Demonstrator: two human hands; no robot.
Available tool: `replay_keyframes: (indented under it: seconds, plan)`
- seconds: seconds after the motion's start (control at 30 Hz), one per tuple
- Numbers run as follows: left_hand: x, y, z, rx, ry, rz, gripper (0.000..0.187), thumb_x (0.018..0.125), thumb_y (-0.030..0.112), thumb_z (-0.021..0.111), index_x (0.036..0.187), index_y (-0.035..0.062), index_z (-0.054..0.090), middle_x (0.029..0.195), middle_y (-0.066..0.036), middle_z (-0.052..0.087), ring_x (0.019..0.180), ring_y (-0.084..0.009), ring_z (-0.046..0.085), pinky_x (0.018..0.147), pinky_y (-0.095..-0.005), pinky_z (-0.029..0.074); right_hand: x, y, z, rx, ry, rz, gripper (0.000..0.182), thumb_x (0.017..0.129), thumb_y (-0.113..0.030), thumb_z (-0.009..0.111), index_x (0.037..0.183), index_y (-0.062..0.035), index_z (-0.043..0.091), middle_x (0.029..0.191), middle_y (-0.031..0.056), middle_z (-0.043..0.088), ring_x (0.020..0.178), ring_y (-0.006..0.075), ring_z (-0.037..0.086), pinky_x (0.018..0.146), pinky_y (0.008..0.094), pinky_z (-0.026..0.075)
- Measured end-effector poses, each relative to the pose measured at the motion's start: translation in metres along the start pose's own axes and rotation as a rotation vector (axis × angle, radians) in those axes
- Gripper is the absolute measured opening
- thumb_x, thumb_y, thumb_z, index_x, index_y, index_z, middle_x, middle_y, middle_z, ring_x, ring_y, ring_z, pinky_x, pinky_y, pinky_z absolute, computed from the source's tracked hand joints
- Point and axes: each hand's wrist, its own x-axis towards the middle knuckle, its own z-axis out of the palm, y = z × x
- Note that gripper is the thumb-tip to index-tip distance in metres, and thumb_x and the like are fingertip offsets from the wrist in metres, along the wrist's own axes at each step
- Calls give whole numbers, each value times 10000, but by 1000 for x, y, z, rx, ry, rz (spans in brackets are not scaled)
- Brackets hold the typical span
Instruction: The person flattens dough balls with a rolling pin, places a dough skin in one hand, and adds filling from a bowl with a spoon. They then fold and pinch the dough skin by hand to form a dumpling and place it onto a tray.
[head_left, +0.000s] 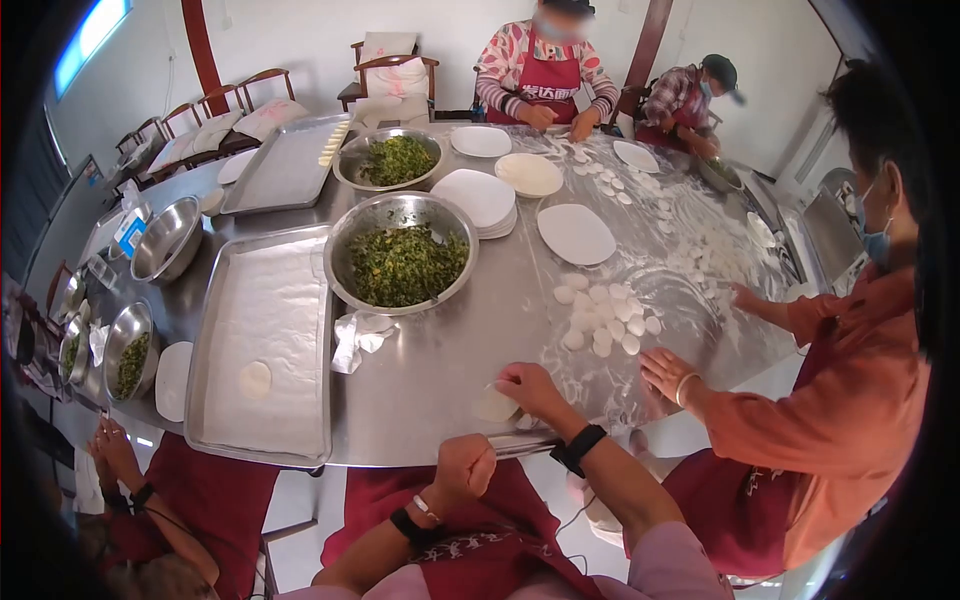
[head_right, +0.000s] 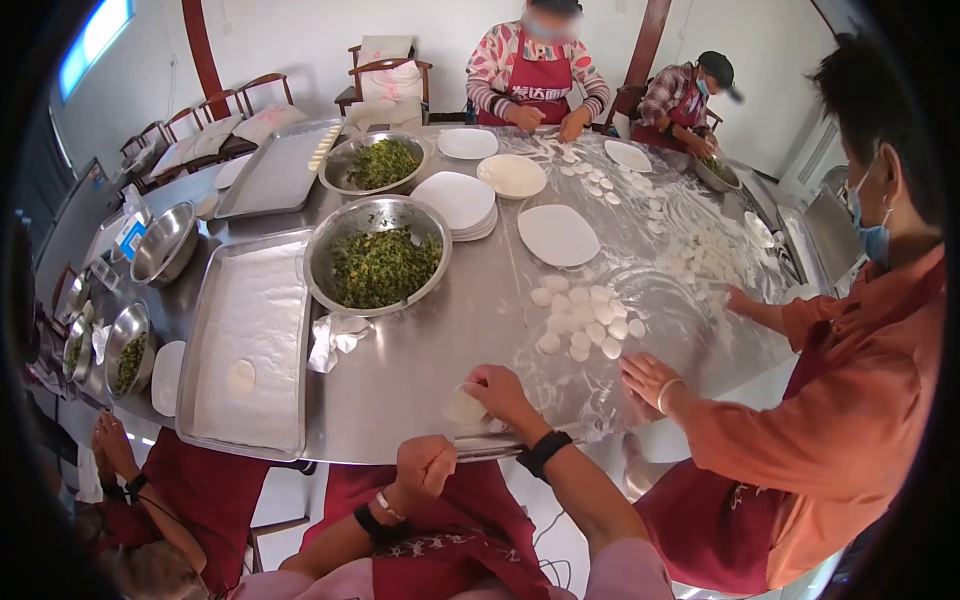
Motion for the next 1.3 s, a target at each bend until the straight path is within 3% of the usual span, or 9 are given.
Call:
replay_keyframes:
  seconds: [0.27, 0.47, 0.6, 0.93, 1.0, 1.13, 1.2, 1.23, 1.3]
  plan:
    - [66, -34, 5, -65, 169, -181, 242, 841, 51, 479, 604, 20, 519, 584, -92, 569, 495, -190, 517, 487, -332, 405, -3, 5, -3, -130, 94, -8, 236, 807, -265, 656, 903, -53, 697, 823, 167, 684, 816, 350, 658, 727, 434, 507]
    - [-4, -23, 2, 160, 49, 156, 102, 800, 86, 580, 716, 42, 543, 650, -136, 510, 589, -349, 532, 531, -436, 425, -9, -6, 17, -339, 53, -206, 206, 802, -218, 688, 922, -50, 698, 815, 131, 689, 738, 285, 672, 686, 392, 512]
    - [-19, -15, 8, 23, 99, 118, 72, 791, 71, 602, 740, 51, 556, 685, -133, 541, 624, -360, 554, 548, -461, 429, -3, -17, 3, 273, -126, 246, 205, 848, -85, 666, 1016, 32, 649, 849, 105, 679, 765, 204, 680, 640, 357, 593]
    - [-28, -84, 60, 120, 78, 88, 155, 801, 147, 622, 730, 53, 521, 673, -168, 538, 654, -402, 554, 584, -467, 440, 71, -197, 65, 636, -700, 201, 262, 948, -70, 556, 1171, 66, 583, 1067, 148, 660, 954, 267, 688, 841, 422, 594]
    - [-24, -39, 28, 221, 38, 190, 231, 814, 223, 614, 659, 70, 536, 646, -145, 575, 604, -364, 585, 557, -476, 450, 72, -244, 80, 818, -742, 167, 274, 958, -76, 543, 1195, 60, 562, 1105, 152, 658, 992, 298, 684, 914, 457, 565]
    - [-17, -31, 21, 212, 102, 173, 215, 811, 208, 601, 657, 72, 540, 619, -149, 547, 590, -373, 570, 557, -479, 447, 94, -211, 48, 130, -541, -132, 237, 975, -178, 532, 1094, 10, 616, 1136, 152, 656, 1068, 329, 643, 884, 434, 537]
    - [-13, -41, 26, 201, 116, 133, 220, 819, 218, 602, 665, 71, 543, 630, -148, 546, 598, -372, 567, 560, -479, 447, 126, -124, 14, -672, -312, -636, 179, 883, -187, 601, 973, -37, 639, 953, 116, 650, 859, 323, 644, 720, 431, 512]
    - [-12, -42, 26, 187, 122, 113, 226, 825, 224, 601, 669, 70, 544, 635, -148, 548, 602, -370, 567, 561, -477, 447, 135, -61, -6, -716, -187, -861, 187, 836, -205, 588, 849, -18, 588, 954, 200, 622, 880, 406, 593, 760, 497, 477]
    - [-9, -48, 26, 222, 151, 119, 236, 837, 236, 597, 678, 69, 545, 644, -148, 550, 609, -366, 567, 563, -472, 446, 141, 58, -52, -932, 25, -548, 227, 778, -229, 648, 878, -25, 647, 930, 199, 657, 875, 388, 630, 761, 480, 499]
